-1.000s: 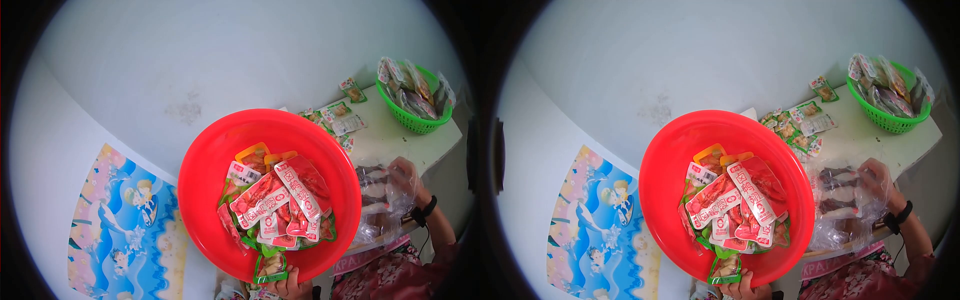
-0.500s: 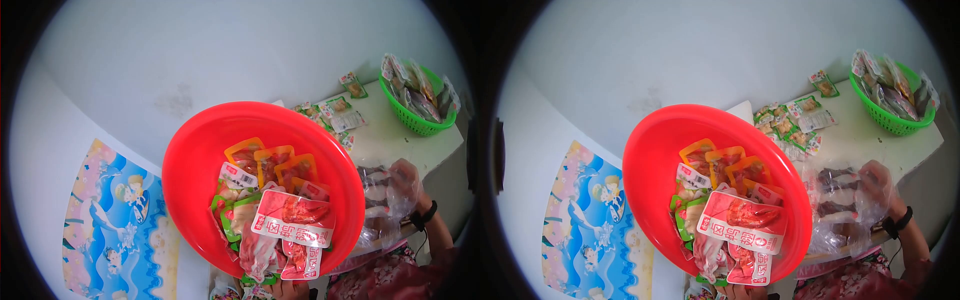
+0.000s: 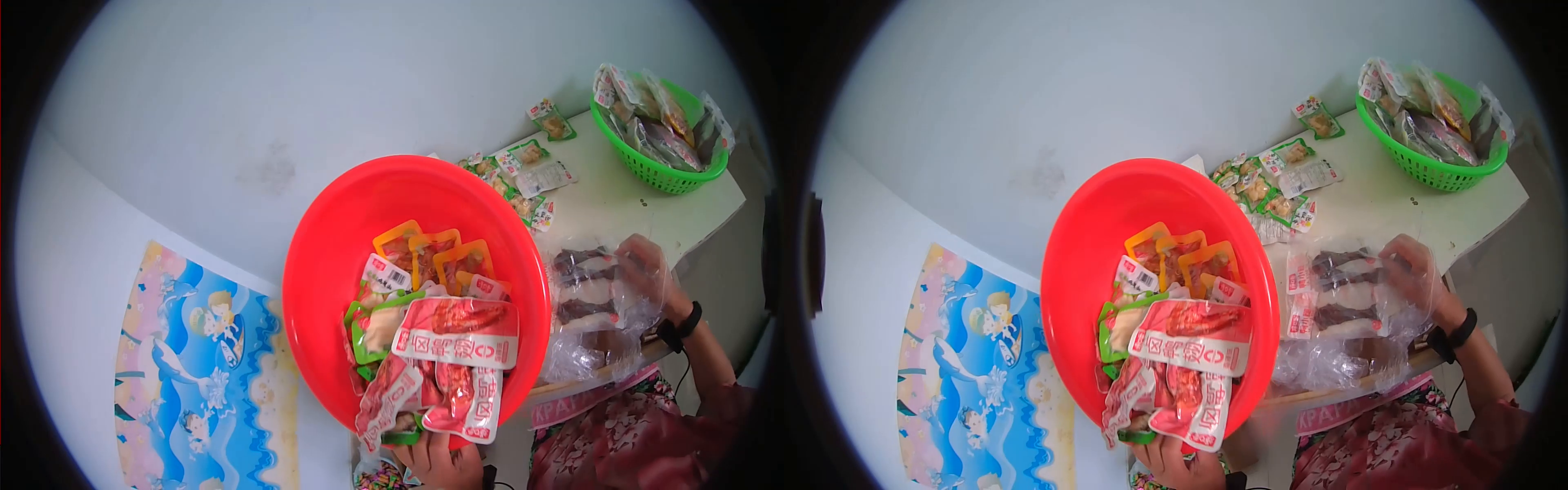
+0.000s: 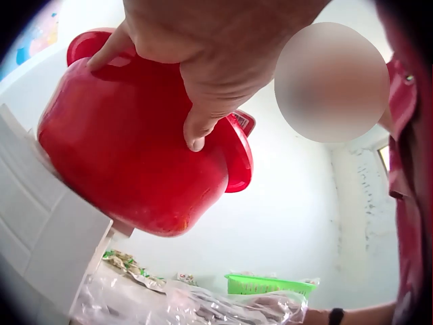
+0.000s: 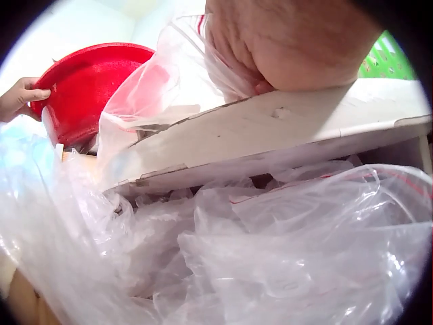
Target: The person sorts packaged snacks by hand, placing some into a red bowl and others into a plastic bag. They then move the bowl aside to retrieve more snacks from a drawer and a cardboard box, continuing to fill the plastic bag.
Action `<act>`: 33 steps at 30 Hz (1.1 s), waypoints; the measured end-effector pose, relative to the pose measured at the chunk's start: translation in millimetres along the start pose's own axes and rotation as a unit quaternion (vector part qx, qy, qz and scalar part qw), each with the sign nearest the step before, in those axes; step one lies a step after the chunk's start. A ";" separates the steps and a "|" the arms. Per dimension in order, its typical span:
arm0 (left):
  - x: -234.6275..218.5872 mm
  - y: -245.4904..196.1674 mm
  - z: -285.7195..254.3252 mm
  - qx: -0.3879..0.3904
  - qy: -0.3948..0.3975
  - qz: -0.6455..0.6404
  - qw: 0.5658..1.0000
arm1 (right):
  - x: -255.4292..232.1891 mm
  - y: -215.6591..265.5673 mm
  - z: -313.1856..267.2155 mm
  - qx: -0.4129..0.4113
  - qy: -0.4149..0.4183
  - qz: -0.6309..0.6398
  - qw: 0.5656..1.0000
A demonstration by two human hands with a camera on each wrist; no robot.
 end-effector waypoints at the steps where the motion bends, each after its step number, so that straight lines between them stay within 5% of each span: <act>1: -4.7 0.2 9.3 -0.004 0.009 -0.009 1.000 | -1.3 -3.6 0.9 -0.008 -0.006 -0.002 1.000; 4: -19.4 -7.7 33.0 -0.012 0.029 -0.040 0.999 | -1.0 -17.5 2.2 -0.079 -0.015 -0.023 0.996; 7: -23.8 -13.4 56.2 0.001 0.007 -0.043 0.999 | -3.4 -6.3 -1.6 0.012 0.013 0.092 0.996; 11: -22.0 -11.7 84.0 -0.019 0.060 -0.022 0.998 | -4.7 -17.0 -2.2 -0.060 -0.010 0.023 0.998; 14: 2.1 1.9 97.5 -0.007 0.027 0.040 0.999 | -8.4 -15.0 -2.3 -0.039 0.002 0.050 0.998; 24: 56.9 45.3 147.4 -0.073 0.046 -0.045 0.995 | -10.1 -23.1 -7.3 -0.068 -0.023 0.054 0.996; 30: 37.9 -8.6 130.7 -0.048 -0.053 0.100 0.992 | -10.6 -29.4 -6.7 -0.119 -0.056 0.044 0.990; 33: 39.8 -46.0 107.3 0.004 -0.004 -0.025 1.000 | -14.1 -28.9 -15.3 -0.135 -0.091 0.019 0.986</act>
Point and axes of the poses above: each hand's wrist, its own z-axis towards the middle knuckle, its own x-axis out of the palm, y = z × x, the point moved 3 cm from there along z, towards the middle knuckle, and after that the axes turned 15 degrees about y, right-handed, at the moved point
